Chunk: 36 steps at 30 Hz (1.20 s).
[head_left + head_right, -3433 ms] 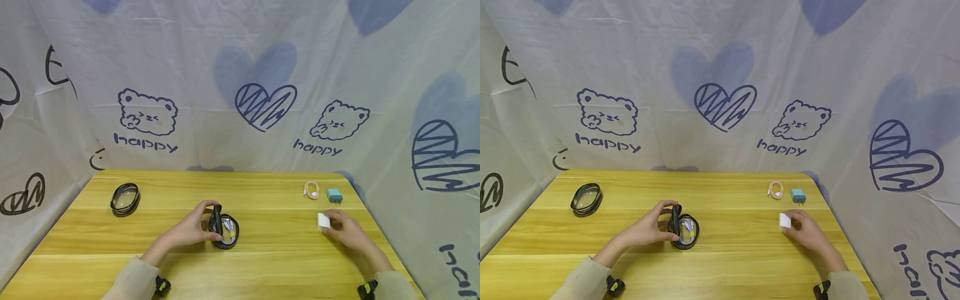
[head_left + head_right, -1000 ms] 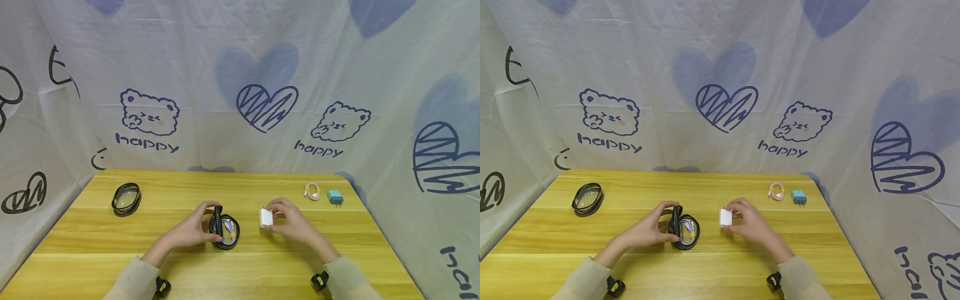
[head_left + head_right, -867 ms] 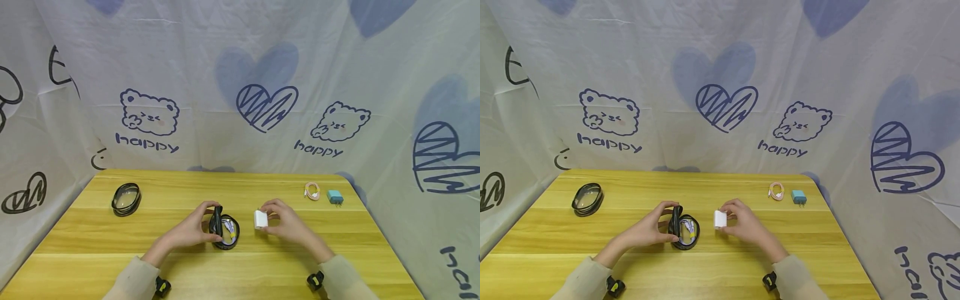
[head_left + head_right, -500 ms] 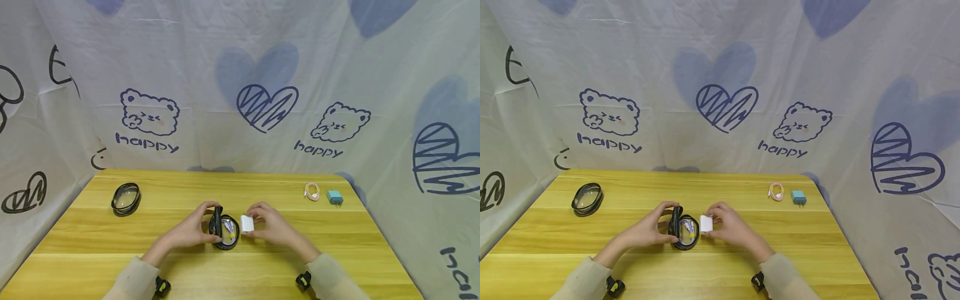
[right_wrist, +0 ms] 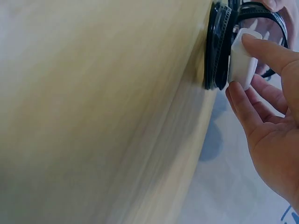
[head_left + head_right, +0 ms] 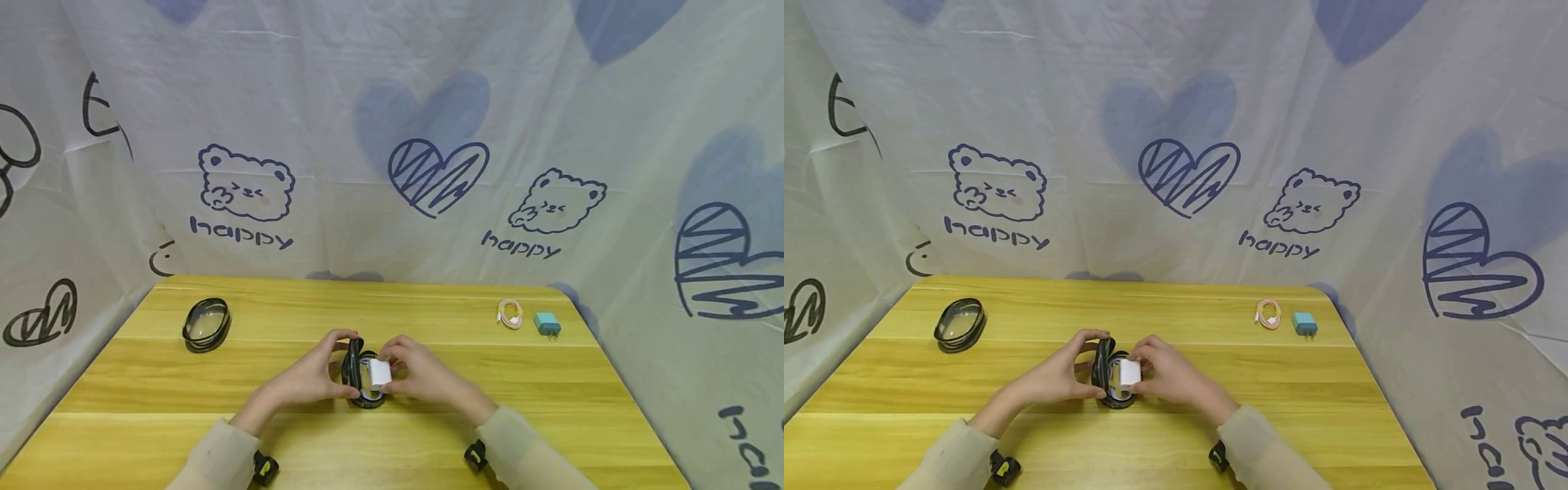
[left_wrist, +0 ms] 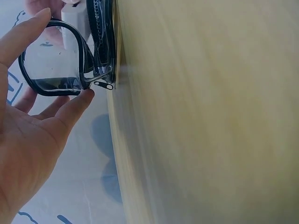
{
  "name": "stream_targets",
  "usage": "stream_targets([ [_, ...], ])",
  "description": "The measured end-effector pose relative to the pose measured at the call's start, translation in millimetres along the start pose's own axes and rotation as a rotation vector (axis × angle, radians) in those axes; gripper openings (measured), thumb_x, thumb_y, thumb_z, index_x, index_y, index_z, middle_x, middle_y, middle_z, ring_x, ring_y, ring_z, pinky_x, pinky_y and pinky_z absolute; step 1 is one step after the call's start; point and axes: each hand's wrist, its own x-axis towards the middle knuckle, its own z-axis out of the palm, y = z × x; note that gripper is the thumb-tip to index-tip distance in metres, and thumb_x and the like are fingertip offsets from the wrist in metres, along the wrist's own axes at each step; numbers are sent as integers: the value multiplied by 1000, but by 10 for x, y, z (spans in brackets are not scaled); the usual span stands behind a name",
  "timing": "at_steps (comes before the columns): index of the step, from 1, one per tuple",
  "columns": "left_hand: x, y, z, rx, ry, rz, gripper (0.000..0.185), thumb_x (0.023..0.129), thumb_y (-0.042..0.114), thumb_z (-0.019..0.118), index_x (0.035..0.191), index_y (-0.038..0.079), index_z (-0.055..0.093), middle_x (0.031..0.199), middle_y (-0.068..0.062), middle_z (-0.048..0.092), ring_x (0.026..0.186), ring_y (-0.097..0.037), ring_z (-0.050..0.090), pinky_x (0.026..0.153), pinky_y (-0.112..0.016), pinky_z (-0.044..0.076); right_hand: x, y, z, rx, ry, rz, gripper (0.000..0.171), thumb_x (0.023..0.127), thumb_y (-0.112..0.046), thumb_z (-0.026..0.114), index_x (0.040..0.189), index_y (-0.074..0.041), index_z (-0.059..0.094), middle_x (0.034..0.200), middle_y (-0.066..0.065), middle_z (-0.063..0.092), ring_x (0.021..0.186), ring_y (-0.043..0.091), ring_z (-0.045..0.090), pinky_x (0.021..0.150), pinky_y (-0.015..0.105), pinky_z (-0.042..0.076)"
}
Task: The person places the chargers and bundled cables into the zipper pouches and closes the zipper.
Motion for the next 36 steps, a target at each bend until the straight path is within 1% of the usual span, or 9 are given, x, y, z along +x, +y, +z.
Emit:
stream_targets([
  [8,-13,1,-11,-19,-7,25,94,81,4,89,152,4,29,161,-24,29,147,-52,33,112,-53,45,103,-82,64,-95,-29,26,45,89,-16,85,127,-2,66,132,10,58,107,22,66,90,26,58],
  [15,6,-27,-14,-22,-14,6,95,80,3,89,153,12,29,163,-21,28,148,-49,33,111,-48,46,160,-76,107,-159,-33,39,46,89,-19,85,128,-2,68,131,11,59,107,20,64,86,23,56],
  [21,9,-21,-7,-32,-26,6,95,81,3,89,154,10,28,162,-25,27,145,-54,36,110,-50,48,142,-60,104,-169,-35,29,53,90,-23,85,135,-2,66,133,11,59,110,21,63,88,26,56],
  [24,13,-7,4,-4,-21,6,94,82,6,89,154,9,28,160,-26,30,142,-54,41,110,-52,47,106,-44,92,-124,-25,23,59,90,-24,85,139,0,62,136,12,59,114,24,64,94,32,56],
  [27,22,14,16,35,-4,-3,95,82,10,90,155,8,29,159,-25,33,138,-51,47,112,-52,45,69,-17,72,-73,8,25,59,92,-19,82,143,0,59,139,12,58,117,27,64,100,38,55],
  [30,36,33,33,68,10,2,95,81,14,91,155,6,31,157,-25,35,134,-49,51,112,-54,45,38,15,50,0,72,17,51,96,-11,75,142,2,58,138,14,59,118,31,65,102,41,55],
  [32,50,45,44,113,24,3,95,80,19,92,154,8,34,156,-22,38,135,-45,52,113,-55,44,23,25,32,69,125,21,46,99,-7,70,141,4,58,137,16,59,119,33,65,102,42,56],
  [34,70,55,56,171,30,19,94,80,24,92,154,9,37,155,-20,39,135,-41,51,113,-58,43,13,35,20,146,175,31,41,102,-6,66,140,6,58,136,19,60,119,35,65,100,41,56],
  [36,92,64,71,234,31,29,93,80,29,92,155,11,40,156,-18,39,136,-39,49,113,-60,42,1,38,13,211,213,61,39,105,-10,63,140,6,58,137,19,61,120,35,64,99,40,57],
])
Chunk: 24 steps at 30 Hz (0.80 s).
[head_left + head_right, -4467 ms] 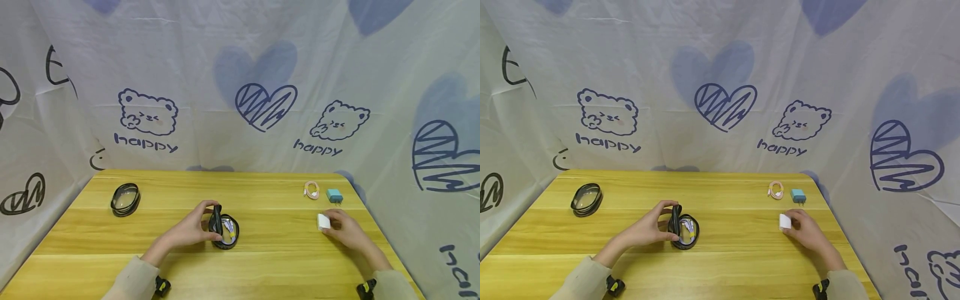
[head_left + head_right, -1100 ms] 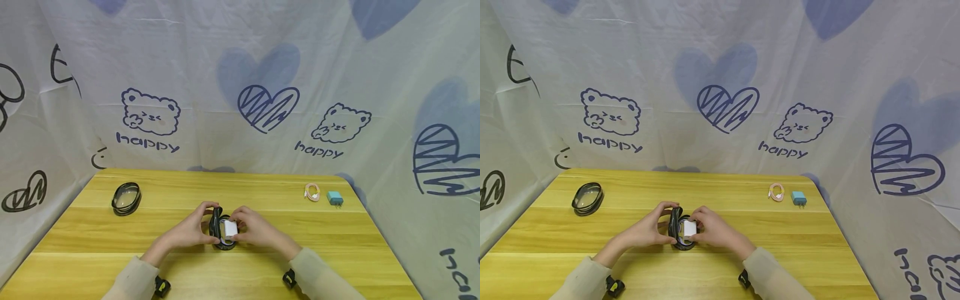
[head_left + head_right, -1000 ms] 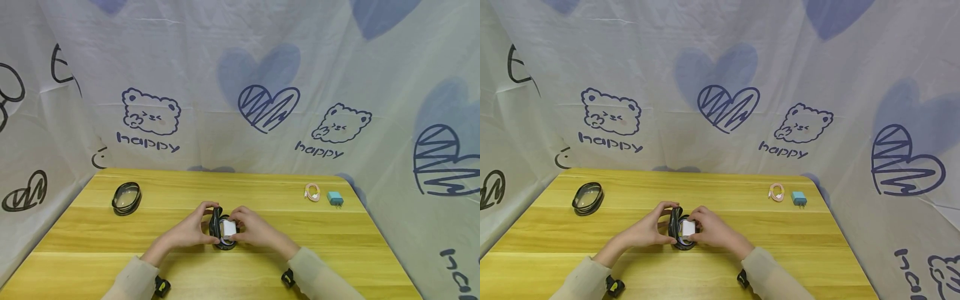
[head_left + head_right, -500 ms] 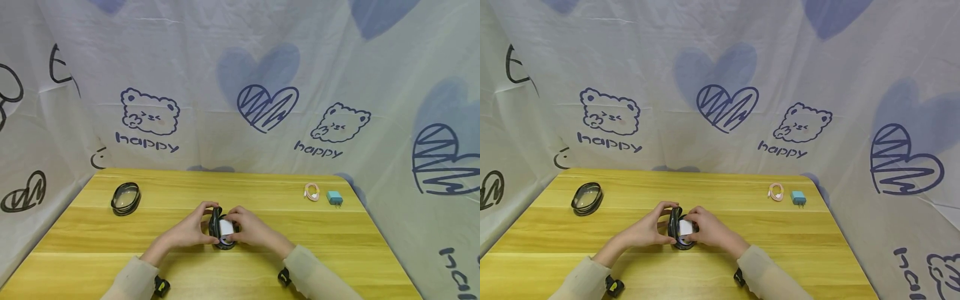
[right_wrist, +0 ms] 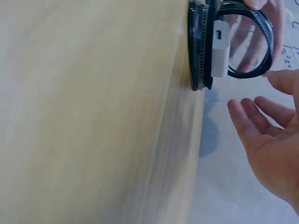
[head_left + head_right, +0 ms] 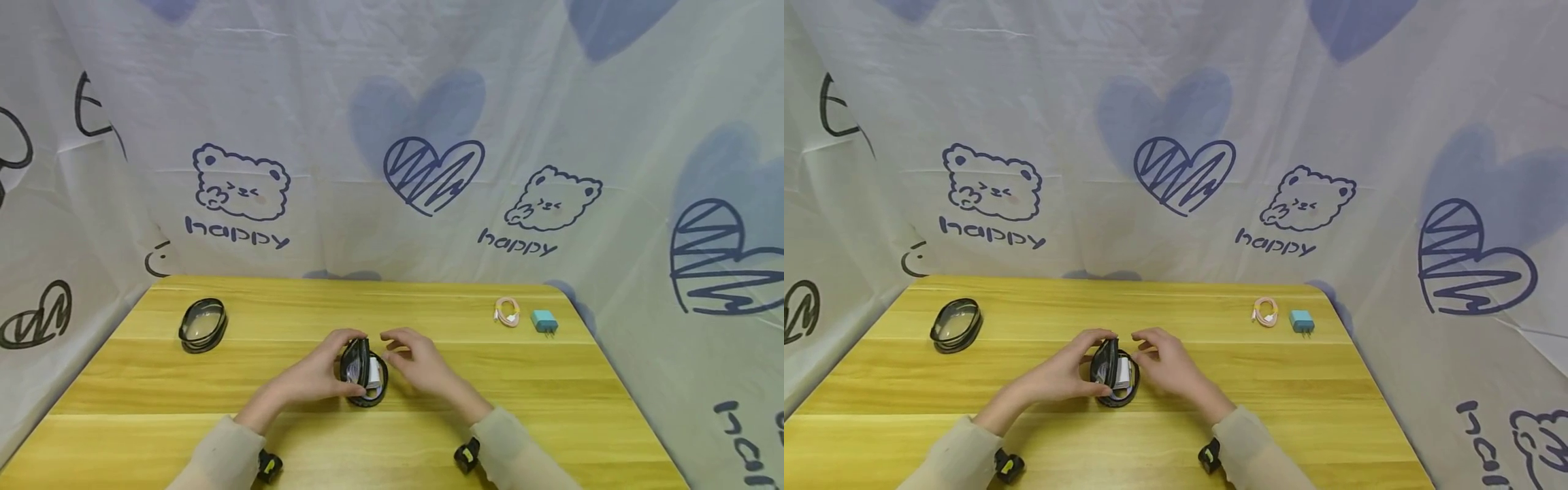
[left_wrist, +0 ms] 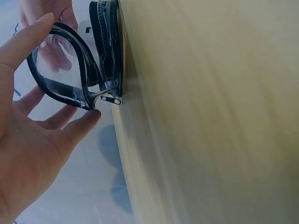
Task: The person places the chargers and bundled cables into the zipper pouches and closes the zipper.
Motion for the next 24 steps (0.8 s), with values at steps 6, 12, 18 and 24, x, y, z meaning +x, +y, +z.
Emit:
stream_targets([
  [6,67,50,56,70,-15,3,92,81,32,91,157,12,44,156,-19,35,131,-39,52,106,-57,49,-13,14,5,55,22,117,46,106,-30,63,141,-1,60,139,16,63,121,34,65,97,44,58],
  [12,111,81,130,86,-13,-19,96,81,31,91,158,4,40,155,-22,34,131,-39,51,105,-53,49,9,31,47,76,-32,202,58,102,-38,68,143,1,58,141,17,63,120,33,66,99,47,56],
  [18,135,95,185,101,-12,-39,99,81,29,91,159,0,36,156,-22,33,134,-38,47,106,-54,48,52,43,86,50,-58,239,56,101,-31,69,143,3,57,140,19,63,117,31,68,95,43,58],
  [24,139,83,223,137,-24,-47,101,81,33,92,158,-1,35,158,-22,34,139,-39,42,108,-56,46,103,37,95,36,-78,240,52,97,-16,74,142,6,57,137,21,64,114,33,68,91,40,59],
])
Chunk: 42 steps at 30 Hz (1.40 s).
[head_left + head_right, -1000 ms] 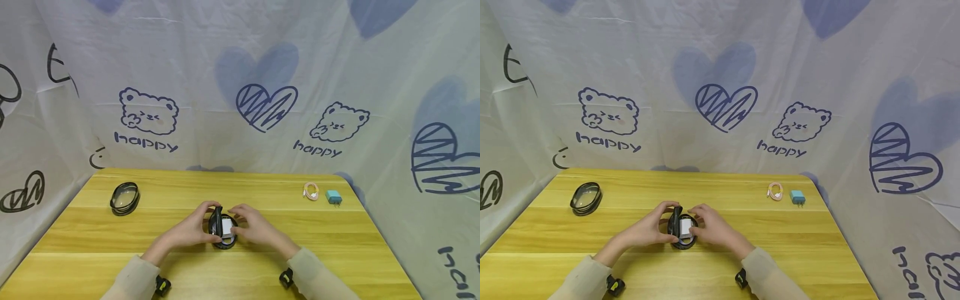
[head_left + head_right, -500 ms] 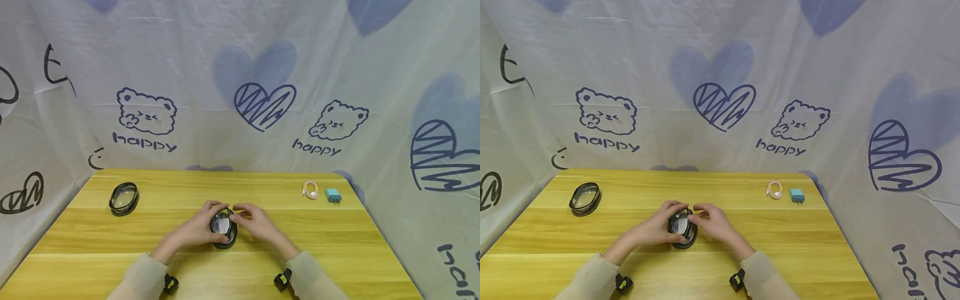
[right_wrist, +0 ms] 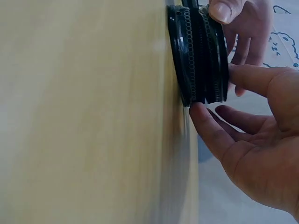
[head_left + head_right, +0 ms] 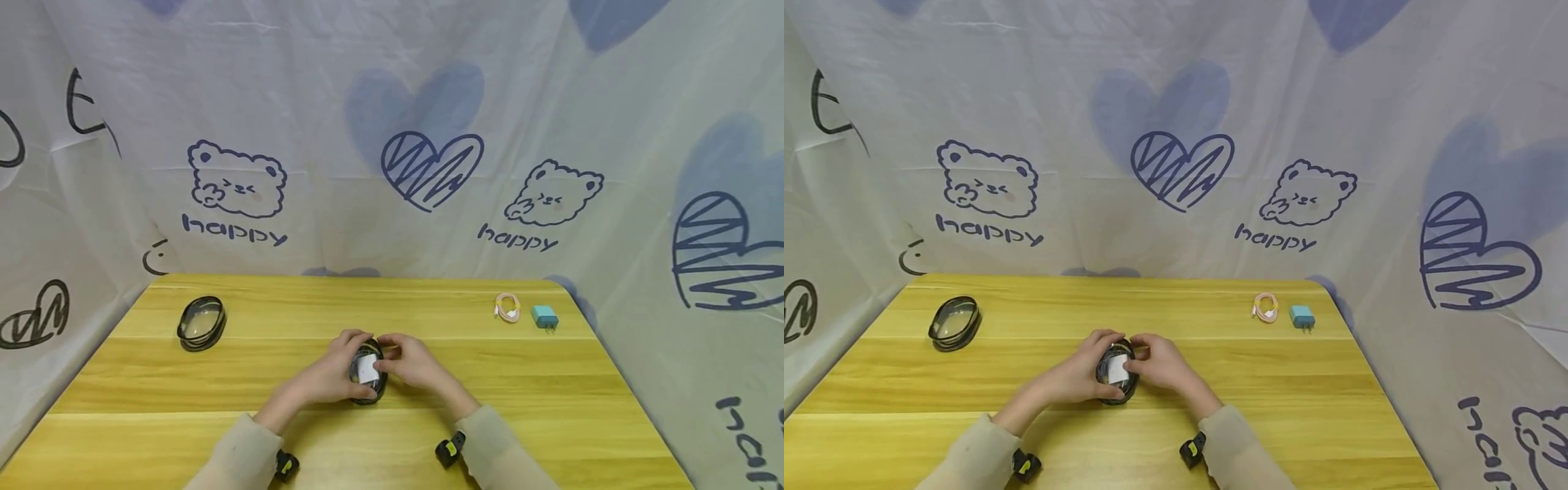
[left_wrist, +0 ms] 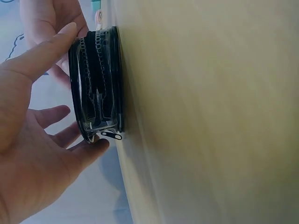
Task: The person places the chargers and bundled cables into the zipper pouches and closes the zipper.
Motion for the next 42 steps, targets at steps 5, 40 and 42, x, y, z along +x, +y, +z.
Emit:
stream_targets([
  [5,-37,30,-17,7,44,-89,100,85,40,88,158,-3,35,159,-23,32,140,-40,42,107,-56,48,37,-5,-4,-4,-20,-27,48,96,-10,75,138,6,60,133,21,66,112,35,68,92,43,59],
  [40,158,-44,-116,-36,4,-74,63,83,-4,81,142,-3,59,125,-21,67,105,-35,69,94,-48,58,64,101,-233,133,-22,46,49,92,-11,77,135,5,61,127,21,65,103,27,69,84,34,61],
  [42,176,-47,-86,-51,8,-71,59,86,-7,78,142,-1,60,133,-22,66,109,-36,69,95,-47,58,72,125,-254,112,1,37,45,94,-11,75,134,5,63,126,20,67,102,27,70,83,34,60],
])
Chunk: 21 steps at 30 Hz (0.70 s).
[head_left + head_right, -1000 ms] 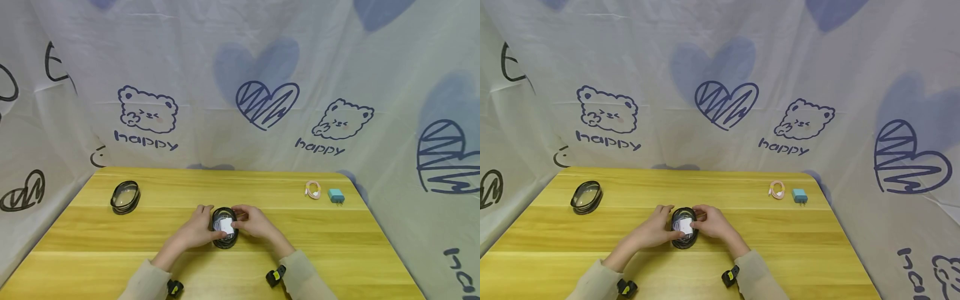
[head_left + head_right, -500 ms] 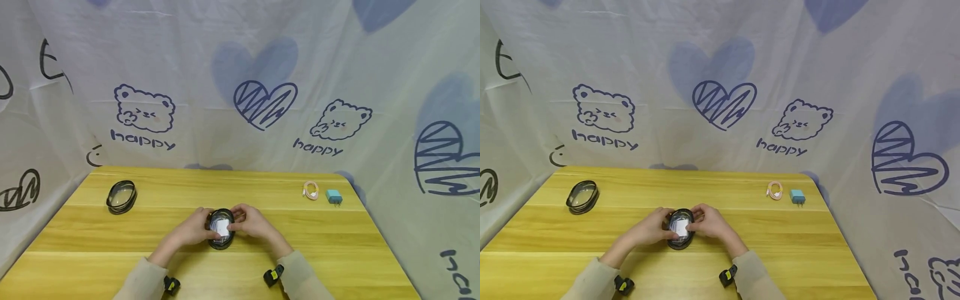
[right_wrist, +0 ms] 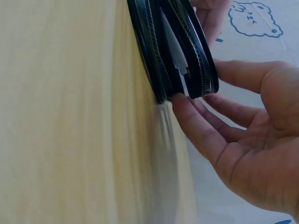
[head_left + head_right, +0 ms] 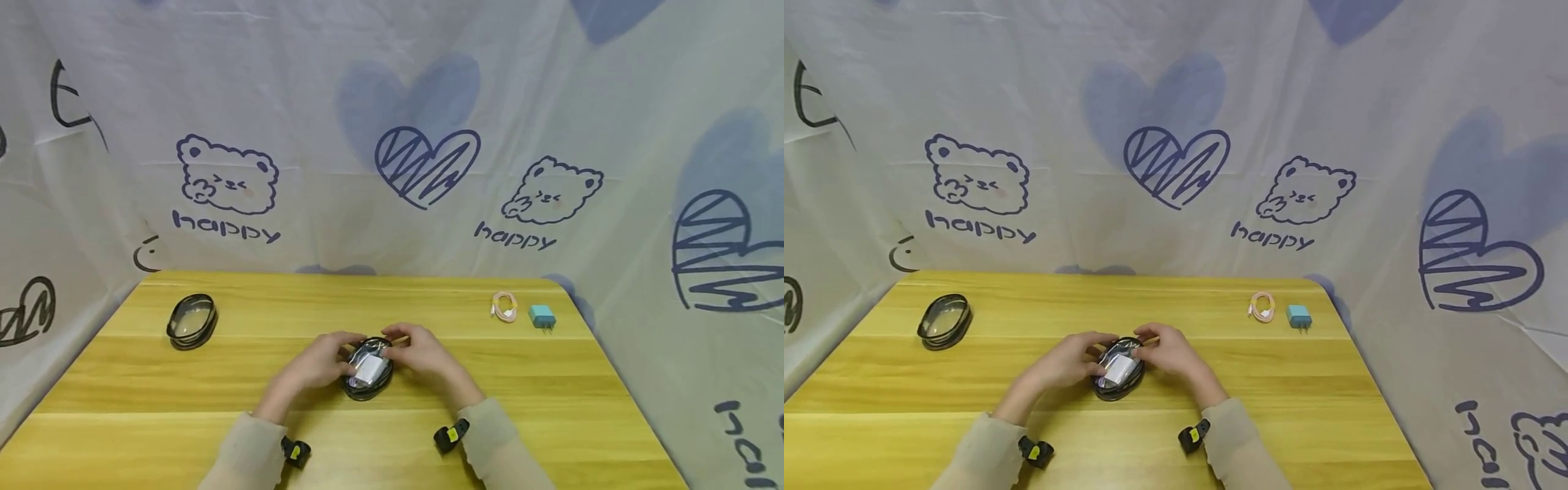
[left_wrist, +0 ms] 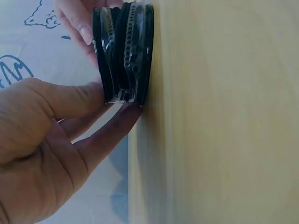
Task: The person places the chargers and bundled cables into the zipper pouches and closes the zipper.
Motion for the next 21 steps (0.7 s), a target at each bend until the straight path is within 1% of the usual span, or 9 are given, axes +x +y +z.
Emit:
stream_targets([
  [3,11,5,17,-6,11,7,55,88,-9,74,141,0,62,135,-21,65,109,-35,70,94,-46,59,31,9,-28,-19,14,-8,38,93,-9,76,128,4,67,121,17,70,96,24,71,79,32,60],
  [7,-27,25,39,-4,30,17,48,87,-12,73,133,-4,66,124,-21,70,104,-34,71,91,-45,60,19,22,-36,-27,-6,21,30,86,-7,82,113,2,71,106,11,72,84,17,67,73,28,57],
  [11,-89,15,55,1,55,21,39,84,-15,73,122,-6,71,113,-20,74,100,-33,72,88,-45,61,-27,30,-12,-36,-38,26,32,81,-7,87,105,2,69,95,7,71,81,15,65,71,27,55],
  [14,-100,-5,47,7,68,10,35,83,-15,73,116,-5,74,109,-18,75,94,-28,73,84,-41,61,-34,29,-15,-31,-68,28,34,80,-9,89,104,2,68,95,7,70,83,15,63,73,26,55],
  [16,-88,-11,34,13,75,10,33,84,-15,73,114,-4,75,109,-17,76,92,-25,73,81,-38,61,-22,33,-33,-16,-87,35,34,82,-10,88,106,2,67,95,7,68,84,16,63,74,27,57],
  [19,-58,-8,15,20,78,24,31,84,-14,73,113,-4,76,110,-17,76,90,-24,73,77,-34,61,5,36,-75,11,-87,26,30,89,-9,81,111,5,67,94,9,68,82,17,65,74,31,60],
  [21,-39,-3,3,29,82,35,31,84,-15,73,113,-4,76,111,-17,75,91,-25,74,77,-34,62,29,42,-95,23,-62,15,27,94,-8,75,117,6,68,96,11,69,82,18,65,75,33,61],
])
